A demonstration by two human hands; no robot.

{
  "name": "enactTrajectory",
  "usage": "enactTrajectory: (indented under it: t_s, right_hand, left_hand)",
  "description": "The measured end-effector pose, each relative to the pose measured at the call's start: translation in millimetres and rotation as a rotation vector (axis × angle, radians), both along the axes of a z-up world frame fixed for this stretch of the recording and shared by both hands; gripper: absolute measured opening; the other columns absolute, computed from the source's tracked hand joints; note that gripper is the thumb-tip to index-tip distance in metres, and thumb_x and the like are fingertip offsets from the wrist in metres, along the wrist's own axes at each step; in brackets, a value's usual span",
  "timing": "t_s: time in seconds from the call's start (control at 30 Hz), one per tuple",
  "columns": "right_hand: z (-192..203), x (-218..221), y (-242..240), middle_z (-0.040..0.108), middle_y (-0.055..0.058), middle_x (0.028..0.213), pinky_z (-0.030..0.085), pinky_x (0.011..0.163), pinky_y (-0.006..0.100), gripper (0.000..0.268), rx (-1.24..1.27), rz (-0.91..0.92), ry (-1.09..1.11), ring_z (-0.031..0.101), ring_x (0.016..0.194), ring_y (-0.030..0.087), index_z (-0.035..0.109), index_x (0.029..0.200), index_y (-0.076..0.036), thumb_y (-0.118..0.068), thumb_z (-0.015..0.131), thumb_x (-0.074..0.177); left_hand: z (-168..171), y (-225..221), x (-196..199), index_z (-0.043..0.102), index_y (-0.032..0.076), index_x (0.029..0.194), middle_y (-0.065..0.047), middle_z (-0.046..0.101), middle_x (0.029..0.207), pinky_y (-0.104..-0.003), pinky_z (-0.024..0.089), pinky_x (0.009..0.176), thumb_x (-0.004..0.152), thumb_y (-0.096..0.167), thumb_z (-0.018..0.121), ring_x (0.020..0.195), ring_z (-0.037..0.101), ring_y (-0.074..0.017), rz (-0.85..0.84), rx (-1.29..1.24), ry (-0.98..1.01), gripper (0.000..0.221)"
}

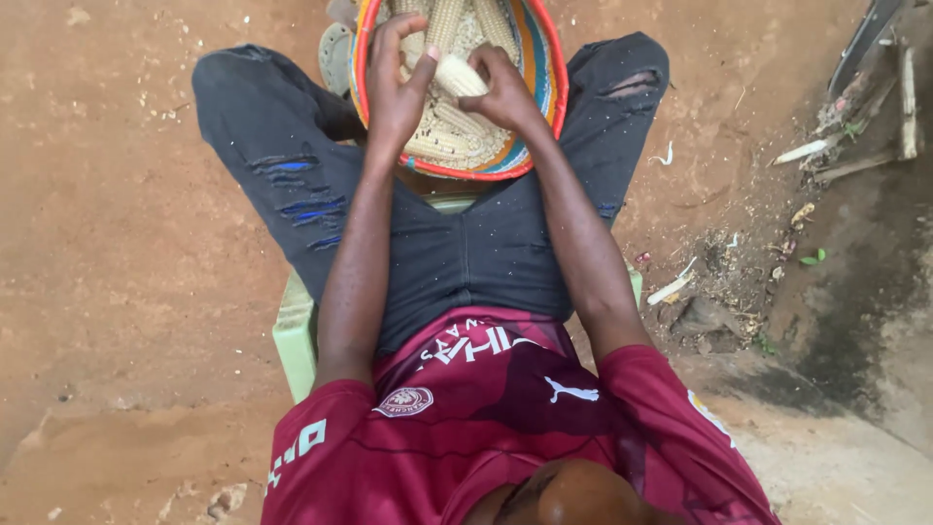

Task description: Shelling corn kernels from the cob by hand into a woven basket

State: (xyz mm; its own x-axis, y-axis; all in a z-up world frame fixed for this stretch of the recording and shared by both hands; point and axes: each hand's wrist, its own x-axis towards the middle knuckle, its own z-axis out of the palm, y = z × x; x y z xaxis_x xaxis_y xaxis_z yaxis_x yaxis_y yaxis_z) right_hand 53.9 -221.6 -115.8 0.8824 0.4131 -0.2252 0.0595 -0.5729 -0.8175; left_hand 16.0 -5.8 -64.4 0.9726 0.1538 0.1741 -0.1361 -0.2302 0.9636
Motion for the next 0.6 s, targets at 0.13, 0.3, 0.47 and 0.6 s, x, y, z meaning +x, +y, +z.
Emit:
enactTrajectory:
  t_s: [0.13,0.3,0.47,0.6]
  right_hand:
    - [78.1,-15.8,26.8,0.057,-0.003,0.102,0.042,0.077,0.028,0.046,0.473,-0.007,0.165,0.056,0.092,0.010,0.044,0.120,-0.018,-0.015,0.084,0.096]
    - [92.6,-34.1,47.9,0.064,0.012,0.128,0.054,0.084,0.031,0.050,0.664,-0.080,0.092,0.064,0.110,0.021,0.043,0.132,-0.013,-0.024,0.080,0.100]
    - [85.8,-59.2,69.1,0.055,0.012,0.121,0.052,0.094,0.034,0.045,0.488,-0.201,-0.116,0.058,0.113,0.022,0.040,0.128,-0.009,-0.015,0.073,0.097]
    - [71.9,-75.3,63.8,0.056,0.010,0.109,0.048,0.072,0.037,0.048,0.314,-0.329,-0.190,0.062,0.090,0.022,0.043,0.125,-0.008,-0.030,0.073,0.096]
  left_hand:
    - [15.5,-2.4,-4.3,0.059,0.015,0.140,-0.008,0.061,0.141,-0.039,0.051,0.103,0.103,0.017,0.067,0.133,0.059,-0.0253,-0.030,-0.078,0.129,0.038]
    - [23.4,-11.6,-10.0,0.049,0.015,0.151,-0.018,0.057,0.155,-0.045,0.044,0.122,0.113,0.024,0.053,0.148,0.052,-0.0325,-0.324,-0.634,0.193,0.039]
    - [55.5,-26.2,-6.9,0.063,0.012,0.115,-0.013,0.073,0.121,-0.040,0.053,0.103,0.102,0.033,0.056,0.117,0.068,-0.0245,-0.164,-0.691,0.201,0.025]
    - [48.7,-42.1,-7.2,0.065,0.010,0.099,-0.017,0.079,0.103,-0.038,0.059,0.088,0.098,0.028,0.059,0.093,0.075,-0.0236,-0.072,-0.863,0.344,0.019]
